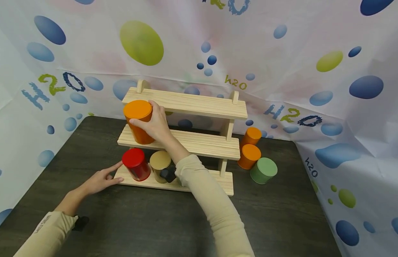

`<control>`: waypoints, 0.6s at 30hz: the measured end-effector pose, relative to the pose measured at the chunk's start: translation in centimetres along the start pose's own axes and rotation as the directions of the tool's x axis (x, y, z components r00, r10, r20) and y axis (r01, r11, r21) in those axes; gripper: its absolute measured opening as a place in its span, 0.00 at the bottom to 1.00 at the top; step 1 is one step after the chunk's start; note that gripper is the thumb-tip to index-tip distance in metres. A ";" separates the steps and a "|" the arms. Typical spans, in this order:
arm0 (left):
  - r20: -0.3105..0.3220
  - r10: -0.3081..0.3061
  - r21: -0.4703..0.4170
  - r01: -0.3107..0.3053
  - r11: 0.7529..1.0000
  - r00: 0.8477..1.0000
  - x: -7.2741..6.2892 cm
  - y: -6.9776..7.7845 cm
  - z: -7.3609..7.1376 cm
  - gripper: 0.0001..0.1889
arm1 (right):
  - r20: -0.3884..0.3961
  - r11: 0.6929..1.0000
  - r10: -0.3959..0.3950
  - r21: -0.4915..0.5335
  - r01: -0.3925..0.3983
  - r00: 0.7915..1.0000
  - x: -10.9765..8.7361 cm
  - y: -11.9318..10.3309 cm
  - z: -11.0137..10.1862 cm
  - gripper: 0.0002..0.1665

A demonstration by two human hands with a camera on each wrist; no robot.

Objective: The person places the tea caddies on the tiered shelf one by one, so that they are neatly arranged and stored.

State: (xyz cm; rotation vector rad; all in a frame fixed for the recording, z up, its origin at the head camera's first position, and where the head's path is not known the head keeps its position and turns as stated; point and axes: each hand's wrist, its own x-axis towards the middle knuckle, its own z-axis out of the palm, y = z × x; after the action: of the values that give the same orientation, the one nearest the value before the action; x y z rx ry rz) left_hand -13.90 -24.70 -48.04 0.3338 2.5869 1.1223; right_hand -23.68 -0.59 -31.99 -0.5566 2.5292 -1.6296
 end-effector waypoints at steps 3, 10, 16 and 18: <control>0.003 -0.037 0.008 0.037 0.999 0.999 0.2 0.1 0.0 0.41 | 0.000 1.000 -0.007 0.011 0.007 1.000 -0.2 0.1 -0.2 0.49; 0.015 -0.081 0.028 0.081 0.996 0.997 0.2 0.2 -0.1 0.40 | -0.018 0.998 -0.047 0.051 0.048 0.999 -0.9 0.3 -1.1 0.47; 0.019 -0.083 0.017 0.083 0.996 0.996 0.1 0.3 -0.1 0.40 | -0.038 0.992 -0.076 0.098 0.079 0.996 -2.1 0.3 -2.4 0.45; 0.017 -0.080 0.022 0.080 0.997 0.997 0.1 0.3 -0.1 0.40 | -0.046 0.990 -0.082 0.107 0.087 0.996 -2.6 0.4 -3.0 0.44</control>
State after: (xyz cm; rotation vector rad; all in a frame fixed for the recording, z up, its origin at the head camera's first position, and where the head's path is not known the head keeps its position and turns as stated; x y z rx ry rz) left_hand -13.99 -24.53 -47.82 0.2413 2.5737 1.0607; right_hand -22.13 3.05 -31.40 -0.6331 2.4578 -1.8145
